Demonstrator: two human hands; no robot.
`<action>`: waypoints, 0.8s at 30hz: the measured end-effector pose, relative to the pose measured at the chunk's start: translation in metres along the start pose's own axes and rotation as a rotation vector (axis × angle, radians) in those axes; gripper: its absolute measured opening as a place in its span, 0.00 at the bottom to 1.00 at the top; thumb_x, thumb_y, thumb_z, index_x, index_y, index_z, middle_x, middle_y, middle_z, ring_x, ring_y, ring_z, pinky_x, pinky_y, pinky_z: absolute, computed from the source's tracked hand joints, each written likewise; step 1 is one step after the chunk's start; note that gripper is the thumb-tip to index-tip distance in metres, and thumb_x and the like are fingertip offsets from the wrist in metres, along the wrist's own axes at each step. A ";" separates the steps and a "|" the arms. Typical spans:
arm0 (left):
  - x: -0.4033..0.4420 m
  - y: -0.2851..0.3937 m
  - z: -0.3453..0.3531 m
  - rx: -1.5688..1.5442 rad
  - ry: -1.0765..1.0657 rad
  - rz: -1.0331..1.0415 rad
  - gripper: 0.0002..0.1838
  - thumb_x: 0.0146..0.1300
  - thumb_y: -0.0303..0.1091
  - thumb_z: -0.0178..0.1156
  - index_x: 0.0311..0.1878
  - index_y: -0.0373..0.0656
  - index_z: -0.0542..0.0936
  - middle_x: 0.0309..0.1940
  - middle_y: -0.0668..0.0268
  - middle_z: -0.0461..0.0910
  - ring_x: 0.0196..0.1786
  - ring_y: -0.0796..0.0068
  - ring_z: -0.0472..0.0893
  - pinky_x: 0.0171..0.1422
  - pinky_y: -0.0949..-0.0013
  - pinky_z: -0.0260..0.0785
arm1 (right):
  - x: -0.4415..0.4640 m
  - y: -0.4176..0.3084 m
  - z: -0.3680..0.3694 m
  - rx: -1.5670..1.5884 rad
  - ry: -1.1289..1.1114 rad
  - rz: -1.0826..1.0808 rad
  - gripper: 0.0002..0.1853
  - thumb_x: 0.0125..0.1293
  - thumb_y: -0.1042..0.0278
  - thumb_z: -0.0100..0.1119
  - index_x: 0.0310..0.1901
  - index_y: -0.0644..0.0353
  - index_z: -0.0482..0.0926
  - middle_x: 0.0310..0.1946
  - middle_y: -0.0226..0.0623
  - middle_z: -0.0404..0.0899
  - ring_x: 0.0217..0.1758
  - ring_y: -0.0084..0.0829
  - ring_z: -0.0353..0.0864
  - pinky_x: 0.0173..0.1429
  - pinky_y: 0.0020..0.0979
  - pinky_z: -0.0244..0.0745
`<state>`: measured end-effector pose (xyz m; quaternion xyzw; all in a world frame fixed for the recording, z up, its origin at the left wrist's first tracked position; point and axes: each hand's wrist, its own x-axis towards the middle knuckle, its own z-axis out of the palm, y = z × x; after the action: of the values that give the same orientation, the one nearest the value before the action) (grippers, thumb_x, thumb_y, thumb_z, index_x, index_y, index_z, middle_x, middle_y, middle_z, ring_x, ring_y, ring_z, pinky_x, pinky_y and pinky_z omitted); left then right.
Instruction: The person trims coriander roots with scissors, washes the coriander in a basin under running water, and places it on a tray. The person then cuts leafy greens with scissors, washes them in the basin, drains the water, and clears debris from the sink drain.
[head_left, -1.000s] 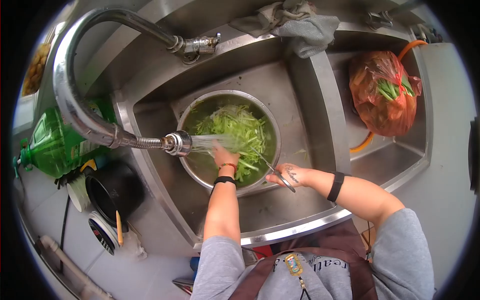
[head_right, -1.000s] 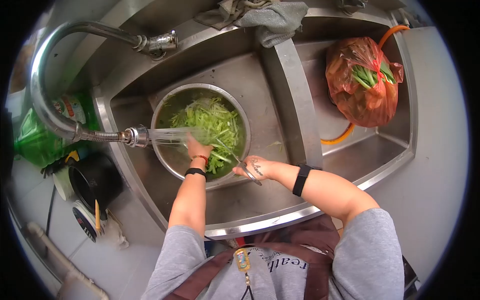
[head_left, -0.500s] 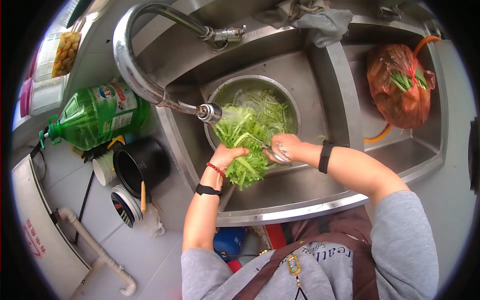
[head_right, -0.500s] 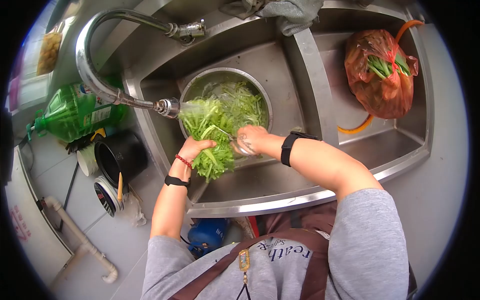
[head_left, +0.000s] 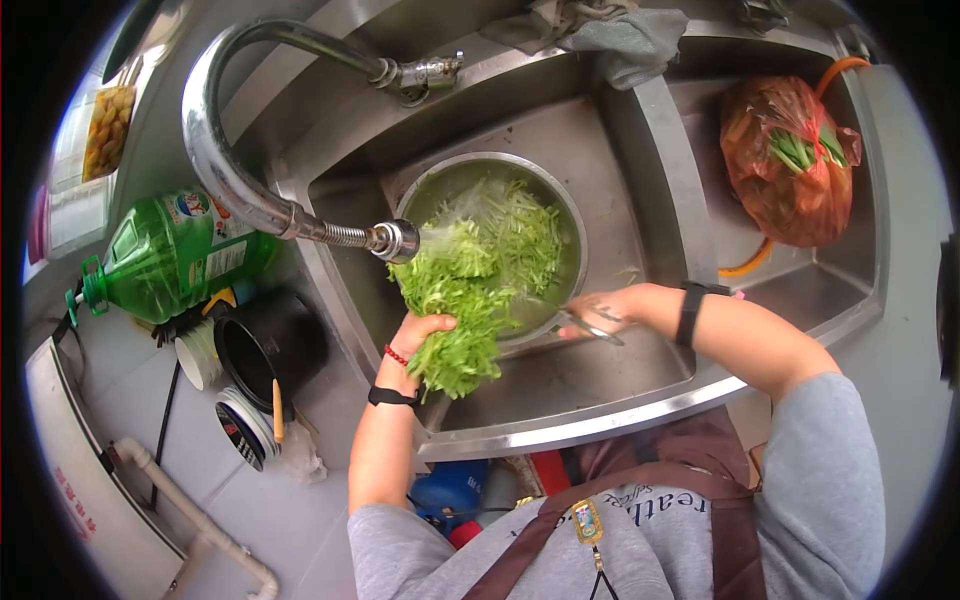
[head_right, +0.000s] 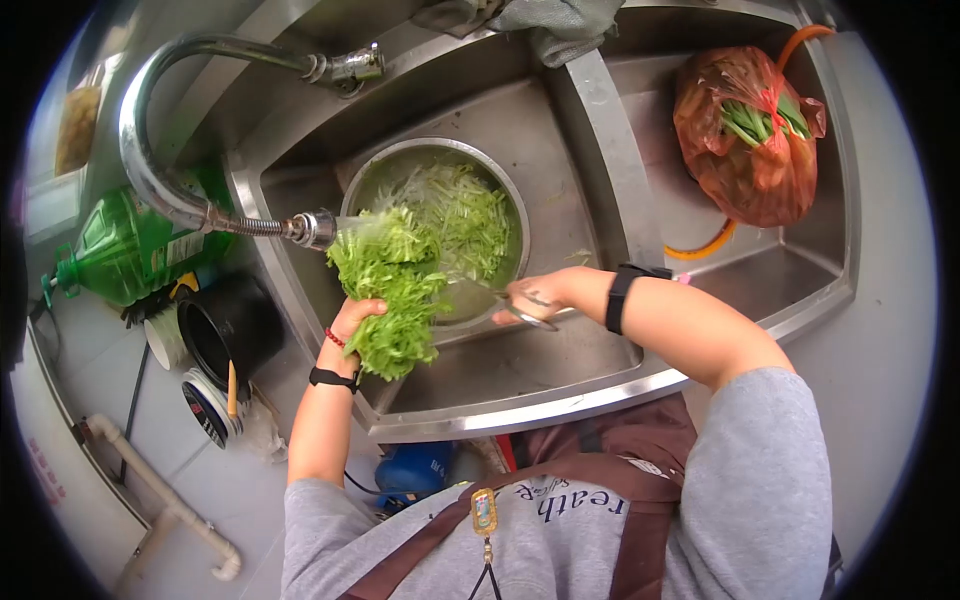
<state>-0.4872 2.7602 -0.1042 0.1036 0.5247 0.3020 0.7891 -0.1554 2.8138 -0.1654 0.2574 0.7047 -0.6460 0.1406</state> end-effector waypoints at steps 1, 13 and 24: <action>-0.009 0.009 0.018 -0.137 -0.031 -0.042 0.36 0.44 0.24 0.66 0.62 0.35 0.69 0.53 0.58 0.78 0.53 0.63 0.79 0.58 0.61 0.73 | 0.001 -0.033 -0.022 0.021 -0.164 0.057 0.38 0.68 0.37 0.45 0.36 0.77 0.80 0.34 0.59 0.80 0.42 0.49 0.81 0.52 0.44 0.72; 0.010 0.025 -0.006 0.524 0.094 -0.095 0.25 0.45 0.26 0.70 0.51 0.33 0.79 0.44 0.62 0.82 0.46 0.73 0.80 0.53 0.68 0.73 | 0.014 -0.059 -0.049 -0.347 0.067 0.287 0.24 0.58 0.43 0.59 0.29 0.62 0.82 0.31 0.48 0.82 0.37 0.45 0.83 0.44 0.42 0.77; 0.040 0.037 0.044 1.547 0.405 -0.141 0.34 0.36 0.38 0.76 0.46 0.28 0.76 0.39 0.42 0.81 0.45 0.47 0.82 0.52 0.60 0.74 | 0.051 -0.073 -0.027 -0.125 0.270 0.261 0.30 0.61 0.41 0.54 0.29 0.69 0.82 0.32 0.54 0.81 0.43 0.46 0.82 0.50 0.42 0.76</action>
<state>-0.4508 2.8199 -0.0987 0.5310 0.7235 -0.1850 0.4004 -0.2340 2.8476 -0.1279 0.4217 0.7166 -0.5368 0.1432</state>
